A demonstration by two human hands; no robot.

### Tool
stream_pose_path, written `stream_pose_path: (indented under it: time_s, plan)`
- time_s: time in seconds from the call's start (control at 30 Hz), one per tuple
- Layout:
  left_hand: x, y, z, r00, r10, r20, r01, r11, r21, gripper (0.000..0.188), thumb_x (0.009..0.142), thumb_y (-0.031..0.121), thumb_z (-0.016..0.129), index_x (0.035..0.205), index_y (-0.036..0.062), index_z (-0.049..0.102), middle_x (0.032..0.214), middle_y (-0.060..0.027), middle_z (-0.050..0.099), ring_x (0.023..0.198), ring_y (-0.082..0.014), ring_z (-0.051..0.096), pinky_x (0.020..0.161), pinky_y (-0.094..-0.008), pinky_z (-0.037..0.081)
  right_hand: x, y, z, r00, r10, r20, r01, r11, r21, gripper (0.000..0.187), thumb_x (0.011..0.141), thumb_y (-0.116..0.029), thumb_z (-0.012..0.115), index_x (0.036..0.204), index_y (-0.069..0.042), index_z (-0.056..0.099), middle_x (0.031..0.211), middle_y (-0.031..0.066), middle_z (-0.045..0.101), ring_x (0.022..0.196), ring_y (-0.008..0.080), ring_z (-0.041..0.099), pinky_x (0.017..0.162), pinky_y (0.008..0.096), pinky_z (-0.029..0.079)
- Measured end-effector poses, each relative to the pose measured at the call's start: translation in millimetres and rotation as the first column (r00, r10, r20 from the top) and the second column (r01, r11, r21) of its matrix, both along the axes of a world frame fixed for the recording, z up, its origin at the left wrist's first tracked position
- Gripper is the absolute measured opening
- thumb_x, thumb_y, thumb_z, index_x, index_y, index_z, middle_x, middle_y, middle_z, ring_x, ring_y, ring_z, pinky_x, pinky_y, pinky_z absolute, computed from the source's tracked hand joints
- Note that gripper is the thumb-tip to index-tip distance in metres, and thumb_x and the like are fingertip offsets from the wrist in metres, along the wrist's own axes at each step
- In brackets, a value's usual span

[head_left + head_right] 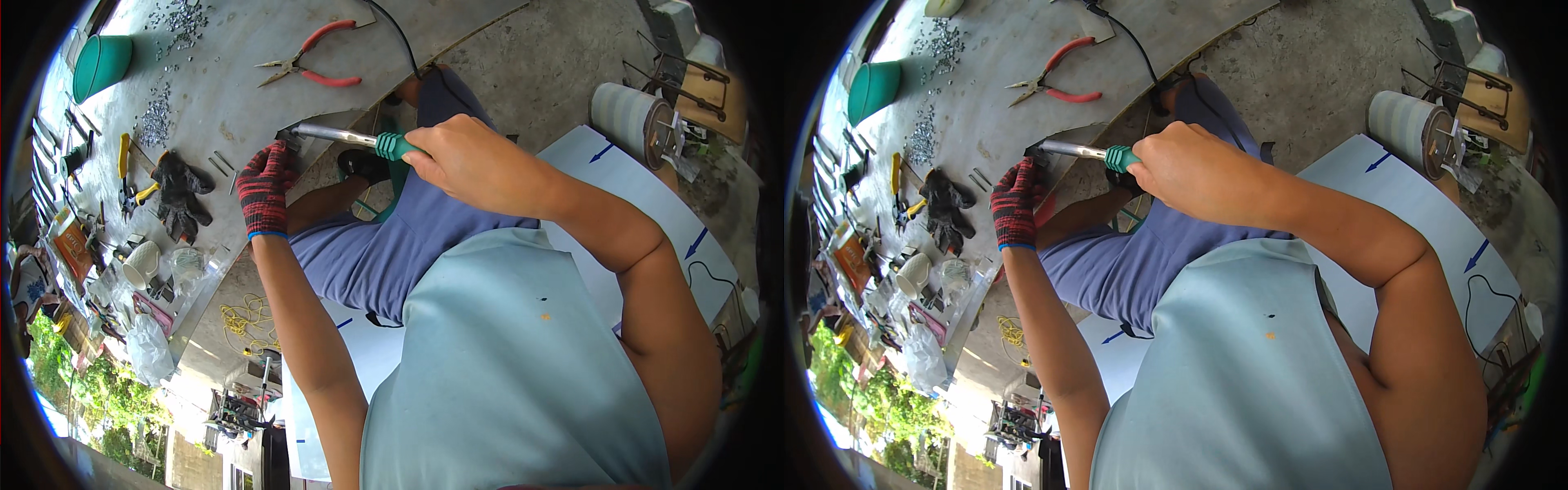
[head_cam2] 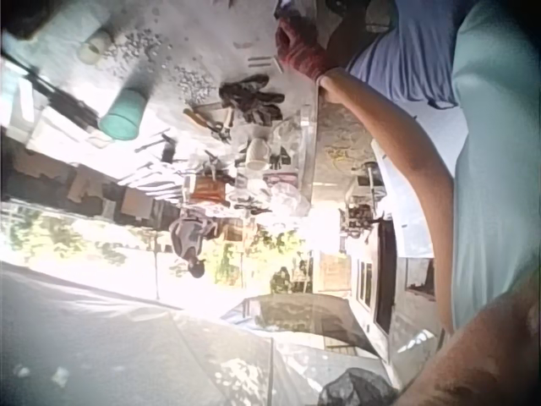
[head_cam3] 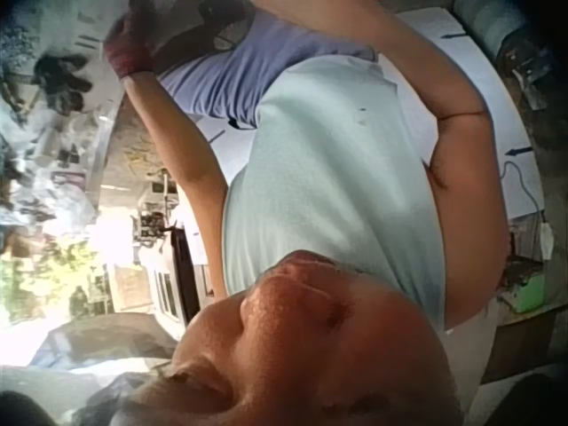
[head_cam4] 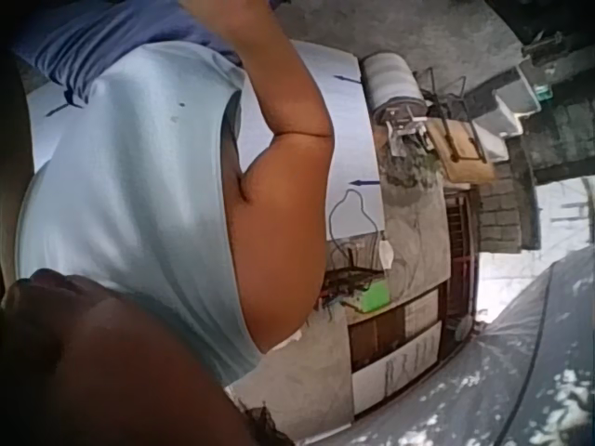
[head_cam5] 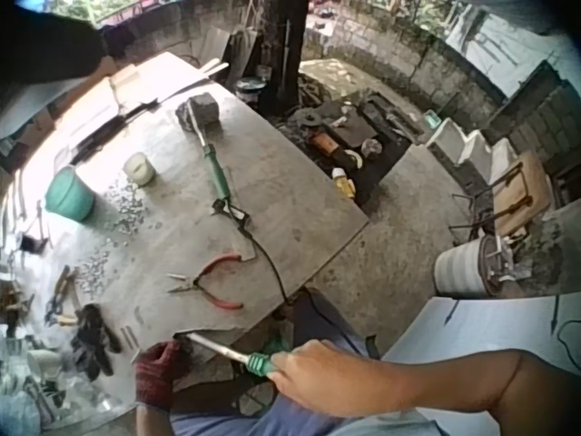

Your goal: Manually attaching small hardware or rivets to a metal sign component at a workbench.

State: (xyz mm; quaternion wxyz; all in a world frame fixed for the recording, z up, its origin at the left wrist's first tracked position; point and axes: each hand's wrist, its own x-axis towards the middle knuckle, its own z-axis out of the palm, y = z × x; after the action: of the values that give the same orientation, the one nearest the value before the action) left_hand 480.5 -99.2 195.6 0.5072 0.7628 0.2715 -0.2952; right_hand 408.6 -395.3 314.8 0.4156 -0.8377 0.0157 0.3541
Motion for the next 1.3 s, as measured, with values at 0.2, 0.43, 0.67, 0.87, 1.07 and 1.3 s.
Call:
stream_pose_path:
  time_s: [0.2, 0.43, 0.67, 0.87, 1.07, 1.3]
  plan:
    - [0, -2, 1, 0.999, 0.025, -0.022, -0.025, 1.0, -0.012, 0.032, 0.093, 0.028, 0.075, 0.109, 0.0014, 0.073, 0.086, -0.0056, 0.073, 0.062, -0.0098, 0.06, 0.057, -0.0242, 0.048, -1, -7, 12, 0.999, -0.038, -0.012, 0.039, 0.998, 0.051, 0.02, 0.098, -0.016, 0.059, 0.096, 0.004, 0.062, 0.071, 0.0239, 0.059, 0.067, 0.0435, 0.057, 0.063, 0.0473, 0.046]
    - [-1, 1, -1, 1.0, 0.004, -0.023, -0.004, 1.0, 0.008, 0.032, 0.093, 0.028, 0.074, 0.11, 0.0006, 0.072, 0.084, -0.0064, 0.072, 0.062, -0.0109, 0.061, 0.056, -0.0247, 0.047, 16, -42, 42, 0.996, -0.061, 0.06, 0.059, 0.998, 0.035, 0.027, 0.098, -0.017, 0.062, 0.117, 0.002, 0.065, 0.072, 0.0183, 0.062, 0.063, 0.0303, 0.061, 0.062, 0.0381, 0.049]
    - [-2, 1, 0, 0.998, 0.056, -0.024, -0.058, 0.996, -0.07, 0.028, 0.093, 0.026, 0.073, 0.103, -0.0003, 0.073, 0.079, -0.0052, 0.07, 0.061, -0.0117, 0.06, 0.058, -0.0266, 0.05, 85, -104, 20, 0.627, -0.308, 0.716, 0.45, 0.893, -0.01, 0.028, 0.096, -0.02, 0.066, 0.115, 0.002, 0.066, 0.086, 0.0159, 0.07, 0.074, 0.0343, 0.066, 0.07, 0.0368, 0.053]
    - [-3, 0, 0, 0.998, 0.067, 0.01, -0.066, 0.993, -0.1, 0.025, 0.093, 0.023, 0.074, 0.102, -0.0002, 0.074, 0.079, -0.0051, 0.07, 0.06, -0.0116, 0.059, 0.057, -0.0265, 0.05, 182, -142, -52, 0.33, -0.078, 0.941, 0.579, 0.804, -0.136, 0.03, 0.094, -0.019, 0.067, 0.116, 0.001, 0.063, 0.102, 0.0199, 0.069, 0.09, 0.0395, 0.067, 0.077, 0.0438, 0.054]
    - [-2, -2, 0, 0.997, 0.083, 0.001, -0.082, 0.992, -0.094, 0.025, 0.092, 0.023, 0.074, 0.103, -0.0003, 0.074, 0.081, -0.0057, 0.071, 0.061, -0.0117, 0.06, 0.058, -0.0266, 0.051, 255, -123, -111, 0.309, -0.111, 0.945, 0.556, 0.827, -0.085, 0.029, 0.094, -0.019, 0.068, 0.117, -0.001, 0.063, 0.107, 0.0204, 0.068, 0.095, 0.041, 0.065, 0.08, 0.0441, 0.053]
    - [-4, 0, 4, 0.999, 0.043, 0.004, -0.042, 0.996, -0.074, 0.03, 0.091, 0.025, 0.075, 0.105, -0.0006, 0.075, 0.084, -0.007, 0.073, 0.066, -0.0122, 0.063, 0.063, -0.0275, 0.054, 303, -92, -135, 0.378, -0.134, 0.916, 0.578, 0.807, -0.121, 0.037, 0.093, -0.011, 0.067, 0.126, 0.001, 0.056, 0.117, 0.024, 0.062, 0.106, 0.0454, 0.061, 0.088, 0.0493, 0.052]
